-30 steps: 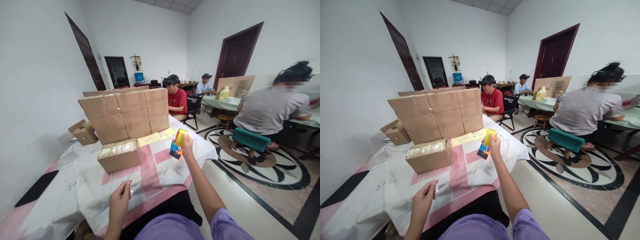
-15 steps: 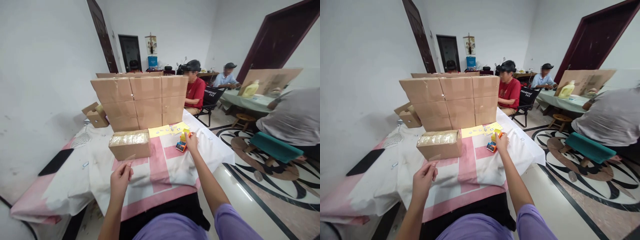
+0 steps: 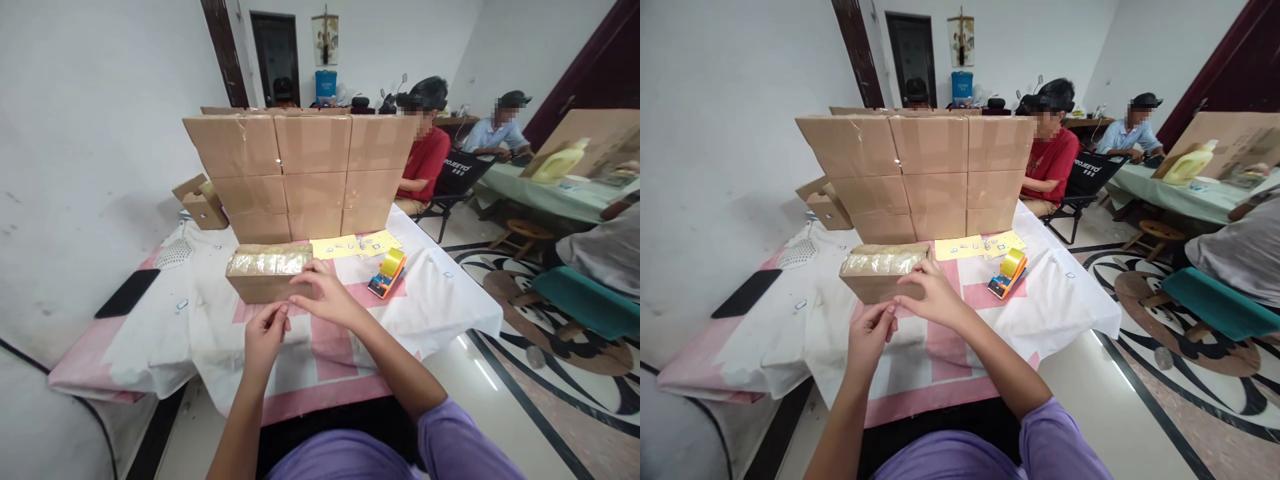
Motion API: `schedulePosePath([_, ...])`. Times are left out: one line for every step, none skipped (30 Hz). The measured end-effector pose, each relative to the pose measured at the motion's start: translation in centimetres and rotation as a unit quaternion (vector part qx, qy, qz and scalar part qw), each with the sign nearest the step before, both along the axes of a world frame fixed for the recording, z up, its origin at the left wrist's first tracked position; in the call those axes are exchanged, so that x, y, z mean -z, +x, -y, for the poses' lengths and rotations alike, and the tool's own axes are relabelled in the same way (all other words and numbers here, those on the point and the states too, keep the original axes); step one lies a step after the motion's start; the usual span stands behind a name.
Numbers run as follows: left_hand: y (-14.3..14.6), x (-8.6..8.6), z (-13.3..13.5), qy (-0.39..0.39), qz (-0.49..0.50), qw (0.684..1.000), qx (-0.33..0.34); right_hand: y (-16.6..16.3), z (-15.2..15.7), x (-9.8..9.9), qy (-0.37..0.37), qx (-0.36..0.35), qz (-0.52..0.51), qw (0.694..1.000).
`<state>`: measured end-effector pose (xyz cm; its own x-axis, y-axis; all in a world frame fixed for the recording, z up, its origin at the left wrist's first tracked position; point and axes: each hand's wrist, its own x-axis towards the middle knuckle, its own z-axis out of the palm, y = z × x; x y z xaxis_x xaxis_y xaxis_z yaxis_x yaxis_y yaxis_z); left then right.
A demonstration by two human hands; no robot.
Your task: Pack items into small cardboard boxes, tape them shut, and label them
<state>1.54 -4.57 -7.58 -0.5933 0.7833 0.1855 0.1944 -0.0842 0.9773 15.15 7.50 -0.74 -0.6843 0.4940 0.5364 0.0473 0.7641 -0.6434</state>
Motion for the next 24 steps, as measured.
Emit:
schedulePosePath([0.1,0.2,0.0,-0.006,-0.005,1.0,-0.002,-0.5,0.3,-0.4,0.018,-0.01,0.027,0.999])
schedulePosePath([0.2,0.3,0.0,-0.013,-0.006,1.0,-0.003,-0.9,0.4,-0.6,0.039,-0.016,0.05,0.998])
schedulePosePath([0.3,0.3,0.0,-0.02,-0.002,1.0,-0.004,-1.2,0.5,-0.8,0.06,-0.017,0.065,0.996])
schedulePosePath([0.2,0.4,0.1,-0.026,0.005,1.0,-0.005,-1.3,0.6,-0.9,0.081,-0.015,0.072,0.994])
schedulePosePath([0.0,0.3,0.1,-0.033,0.017,0.999,-0.006,-1.3,0.6,-0.9,0.097,-0.013,0.072,0.993])
schedulePosePath([-0.4,0.3,0.1,-0.041,0.033,0.999,-0.002,-1.2,0.5,-1.0,0.107,-0.006,0.06,0.992])
schedulePosePath([-0.9,0.3,0.2,-0.051,0.051,0.997,0.003,-1.1,0.3,-1.1,0.111,0.007,0.039,0.993])
schedulePosePath([-1.5,0.2,0.3,-0.059,0.067,0.996,0.005,-0.8,-0.1,-1.4,0.107,0.027,0.01,0.994])
schedulePosePath([-2.3,0.3,0.4,-0.064,0.081,0.995,0.002,-0.5,-0.5,-1.8,0.097,0.05,-0.022,0.994])
schedulePosePath([-3.1,0.3,0.7,-0.066,0.092,0.994,-0.008,-0.2,-1.1,-2.4,0.083,0.073,-0.05,0.993])
schedulePosePath([-3.9,0.3,0.9,-0.064,0.095,0.993,-0.026,0.1,-1.7,-3.1,0.067,0.089,-0.069,0.991])
schedulePosePath([-4.6,0.3,1.2,-0.058,0.092,0.993,-0.05,0.2,-2.3,-4.0,0.052,0.094,-0.076,0.991])
schedulePosePath([-5.1,0.3,1.5,-0.05,0.083,0.992,-0.077,0.2,-3.0,-4.8,0.039,0.083,-0.073,0.993])
schedulePosePath([-5.6,0.1,1.8,-0.04,0.07,0.992,-0.101,-0.1,-3.7,-5.6,0.026,0.061,-0.065,0.996])
schedulePosePath([-5.8,-0.1,1.9,-0.025,0.052,0.991,-0.121,-0.7,-4.3,-6.4,0.014,0.031,-0.054,0.998])
schedulePosePath([-5.9,-0.5,2.0,-0.005,0.03,0.99,-0.14,-1.6,-5.0,-6.9,0.001,0.002,-0.041,0.999])
schedulePosePath([-6.0,-0.9,1.9,0.018,0.006,0.988,-0.156,-2.8,-5.7,-7.3,-0.009,-0.022,-0.028,0.999])
schedulePosePath([-6.0,-1.3,1.6,0.042,-0.02,0.985,-0.166,-4.1,-6.4,-7.5,-0.017,-0.037,-0.012,0.999])
schedulePosePath([-6.0,-1.7,1.2,0.062,-0.049,0.982,-0.171,-5.7,-7.1,-7.5,-0.023,-0.041,0.008,0.999])
schedulePosePath([-6.1,-2.1,0.6,0.072,-0.082,0.98,-0.168,-7.2,-7.9,-7.3,-0.027,-0.037,0.03,0.999])
schedulePosePath([-6.3,-2.3,-0.1,0.07,-0.122,0.977,-0.157,-8.8,-8.6,-7.0,-0.031,-0.024,0.058,0.998])
schedulePosePath([-6.6,-2.4,-0.9,0.056,-0.168,0.974,-0.138,-10.2,-9.3,-6.5,-0.036,-0.007,0.095,0.995])
schedulePosePath([-7.0,-2.3,-1.6,0.029,-0.216,0.969,-0.115,-11.4,-10.0,-6.0,-0.04,0.012,0.136,0.99])
schedulePosePath([-7.3,-2.2,-2.4,-0.005,-0.261,0.961,-0.092,-12.3,-10.6,-5.3,-0.044,0.03,0.175,0.983])
